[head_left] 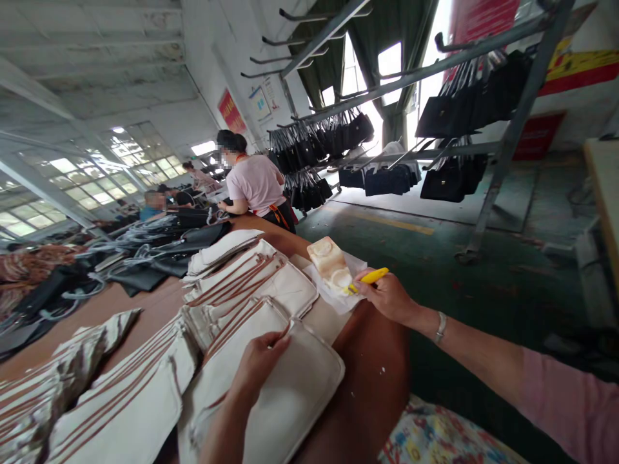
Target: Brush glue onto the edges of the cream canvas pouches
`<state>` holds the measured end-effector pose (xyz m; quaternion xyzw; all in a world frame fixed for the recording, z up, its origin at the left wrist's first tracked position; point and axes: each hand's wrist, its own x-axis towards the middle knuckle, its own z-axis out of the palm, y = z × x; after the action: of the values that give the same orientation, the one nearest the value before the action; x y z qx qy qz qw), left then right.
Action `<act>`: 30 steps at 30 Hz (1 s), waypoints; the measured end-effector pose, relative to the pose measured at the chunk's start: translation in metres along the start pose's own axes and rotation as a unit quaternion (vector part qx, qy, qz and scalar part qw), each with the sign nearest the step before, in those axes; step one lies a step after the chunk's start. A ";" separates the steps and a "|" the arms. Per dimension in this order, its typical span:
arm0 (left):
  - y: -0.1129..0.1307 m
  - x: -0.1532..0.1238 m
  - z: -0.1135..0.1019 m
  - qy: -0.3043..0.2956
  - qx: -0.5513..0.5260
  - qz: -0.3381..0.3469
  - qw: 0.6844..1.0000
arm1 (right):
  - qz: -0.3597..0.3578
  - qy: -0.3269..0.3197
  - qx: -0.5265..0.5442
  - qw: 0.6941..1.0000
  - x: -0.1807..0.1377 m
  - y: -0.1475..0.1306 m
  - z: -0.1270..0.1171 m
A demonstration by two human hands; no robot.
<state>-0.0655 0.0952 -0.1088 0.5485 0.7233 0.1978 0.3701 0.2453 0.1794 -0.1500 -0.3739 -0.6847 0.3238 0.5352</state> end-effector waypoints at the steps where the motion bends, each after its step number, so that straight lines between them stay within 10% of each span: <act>1: 0.005 -0.008 0.002 -0.019 -0.026 0.006 0.999 | 0.030 0.010 0.043 0.999 -0.003 -0.010 0.003; 10: 0.027 -0.055 0.022 -0.037 -0.081 0.079 0.993 | 0.093 -0.019 0.222 0.970 -0.020 -0.086 0.027; 24: 0.027 -0.066 0.032 -0.027 -0.054 0.146 0.987 | -0.025 0.006 0.103 0.994 -0.026 -0.094 0.023; 30: 0.034 -0.084 0.031 0.020 -0.023 0.179 0.983 | 0.045 0.053 0.125 0.990 -0.021 -0.080 0.009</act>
<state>-0.0095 0.0234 -0.0788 0.6559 0.6162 0.2887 0.3267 0.2262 0.1199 -0.0944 -0.3509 -0.5919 0.4106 0.5982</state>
